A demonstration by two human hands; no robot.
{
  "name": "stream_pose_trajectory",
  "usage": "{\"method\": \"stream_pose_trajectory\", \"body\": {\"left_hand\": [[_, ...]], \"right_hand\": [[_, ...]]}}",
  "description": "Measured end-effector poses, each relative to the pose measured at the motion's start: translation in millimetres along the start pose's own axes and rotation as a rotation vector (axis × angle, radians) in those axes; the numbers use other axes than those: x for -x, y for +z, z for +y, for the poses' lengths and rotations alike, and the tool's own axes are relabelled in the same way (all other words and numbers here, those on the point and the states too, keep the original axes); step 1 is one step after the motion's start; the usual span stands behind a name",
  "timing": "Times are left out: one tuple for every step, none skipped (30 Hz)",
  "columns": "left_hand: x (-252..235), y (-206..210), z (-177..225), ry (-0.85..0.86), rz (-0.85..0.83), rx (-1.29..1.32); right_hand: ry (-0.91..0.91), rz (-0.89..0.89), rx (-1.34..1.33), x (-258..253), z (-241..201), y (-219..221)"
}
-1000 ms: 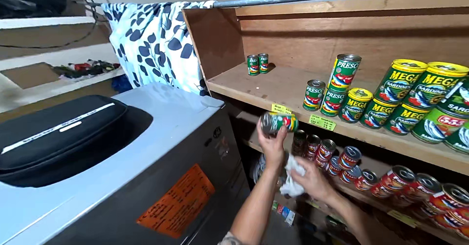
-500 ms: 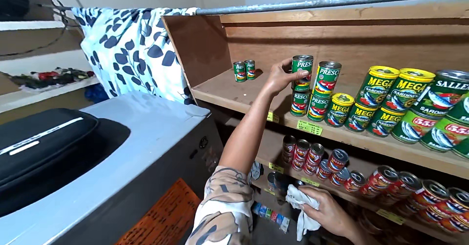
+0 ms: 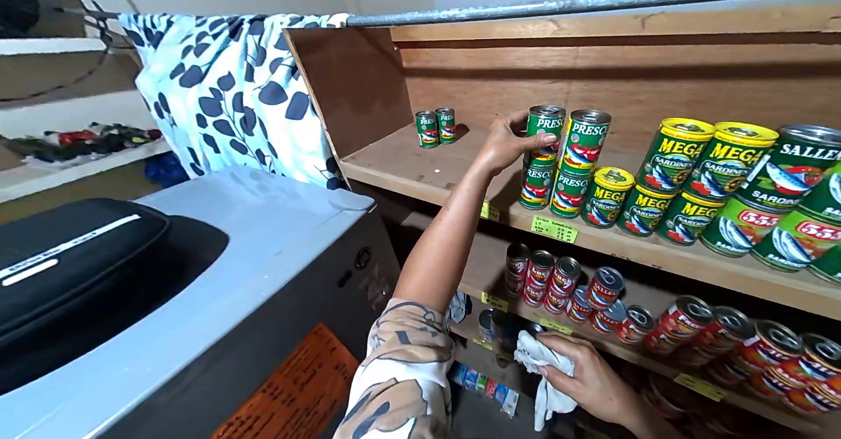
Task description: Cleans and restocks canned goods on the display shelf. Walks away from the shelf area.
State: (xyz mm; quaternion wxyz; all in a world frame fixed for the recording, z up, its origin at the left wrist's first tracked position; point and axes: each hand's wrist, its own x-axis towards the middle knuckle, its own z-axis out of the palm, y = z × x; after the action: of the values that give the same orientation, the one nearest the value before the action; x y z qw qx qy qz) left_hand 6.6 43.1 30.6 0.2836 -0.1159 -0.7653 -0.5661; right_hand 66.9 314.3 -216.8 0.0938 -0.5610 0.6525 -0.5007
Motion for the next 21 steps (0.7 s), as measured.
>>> {"method": "stream_pose_trajectory", "body": {"left_hand": [[0.5, 0.2, 0.2, 0.002, -0.002, 0.002], [1.3, 0.3, 0.1, 0.001, -0.008, 0.005], [2.2, 0.2, -0.1, -0.004, -0.018, 0.01], [2.7, -0.3, -1.2, -0.01, -0.031, 0.016], [3.3, -0.9, -2.7, -0.013, -0.044, 0.018], [4.2, -1.3, -4.2, -0.013, -0.053, 0.017], [4.9, -1.6, -5.5, -0.011, -0.058, 0.016], [5.4, -1.6, -6.3, -0.008, -0.06, 0.016], [5.7, -1.5, -6.5, -0.005, -0.063, 0.018], [5.9, -1.5, -6.7, -0.006, -0.065, 0.025], [6.2, -1.3, -6.8, -0.009, -0.066, 0.033], [6.6, -1.2, -6.3, -0.011, -0.068, 0.04], [7.0, -1.2, -6.0, -0.012, -0.072, 0.048], [7.3, -1.4, -5.9, -0.012, -0.078, 0.051], [7.5, -1.7, -6.1, -0.009, -0.087, 0.049], [7.6, -2.1, -6.7, -0.008, -0.098, 0.048], [7.7, -2.3, -7.1, -0.01, -0.11, 0.05], [7.8, -2.5, -8.2, -0.011, -0.124, 0.059], [7.9, -2.9, -9.9, -0.005, -0.144, 0.073], [7.8, -3.3, -12.9, 0.008, -0.163, 0.083], [8.4, -3.6, -15.7, 0.021, -0.182, 0.082]], "right_hand": [[0.003, -0.007, -0.007, -0.4, -0.5, -0.1], [0.004, -0.013, -0.014, -0.8, -0.6, 0.0], [0.003, -0.019, -0.021, -1.1, -0.2, 0.1], [0.003, -0.024, -0.024, -1.2, 0.7, 0.4], [0.005, -0.029, -0.029, -1.2, 1.5, 0.7], [0.008, -0.037, -0.03, -1.2, 1.7, 0.9], [0.009, -0.041, -0.027, -1.4, 1.5, 1.2], [0.011, -0.048, -0.023, -1.8, 1.2, 1.3], [0.012, -0.052, -0.02, -2.1, 1.3, 1.4], [0.011, -0.055, -0.019, -2.2, 1.6, 1.8], [0.011, -0.056, -0.017, -2.3, 1.7, 2.0], [0.013, -0.061, -0.017, -2.5, 1.6, 1.8], [0.014, -0.066, -0.015, -2.6, 1.4, 1.5], [0.015, -0.069, -0.012, -2.9, 1.1, 1.3], [0.016, -0.07, -0.007, -3.0, 1.1, 1.3], [0.014, -0.07, -0.004, -3.1, 1.3, 1.6], [0.01, -0.071, 0.0, -3.1, 1.7, 1.7], [0.007, -0.074, 0.002, -3.1, 2.4, 1.8], [0.006, -0.08, 0.003, -3.2, 2.9, 1.8], [0.004, -0.087, 0.003, -3.5, 2.8, 1.6], [0.002, -0.09, 0.004, -3.6, 2.9, 1.5]]}}
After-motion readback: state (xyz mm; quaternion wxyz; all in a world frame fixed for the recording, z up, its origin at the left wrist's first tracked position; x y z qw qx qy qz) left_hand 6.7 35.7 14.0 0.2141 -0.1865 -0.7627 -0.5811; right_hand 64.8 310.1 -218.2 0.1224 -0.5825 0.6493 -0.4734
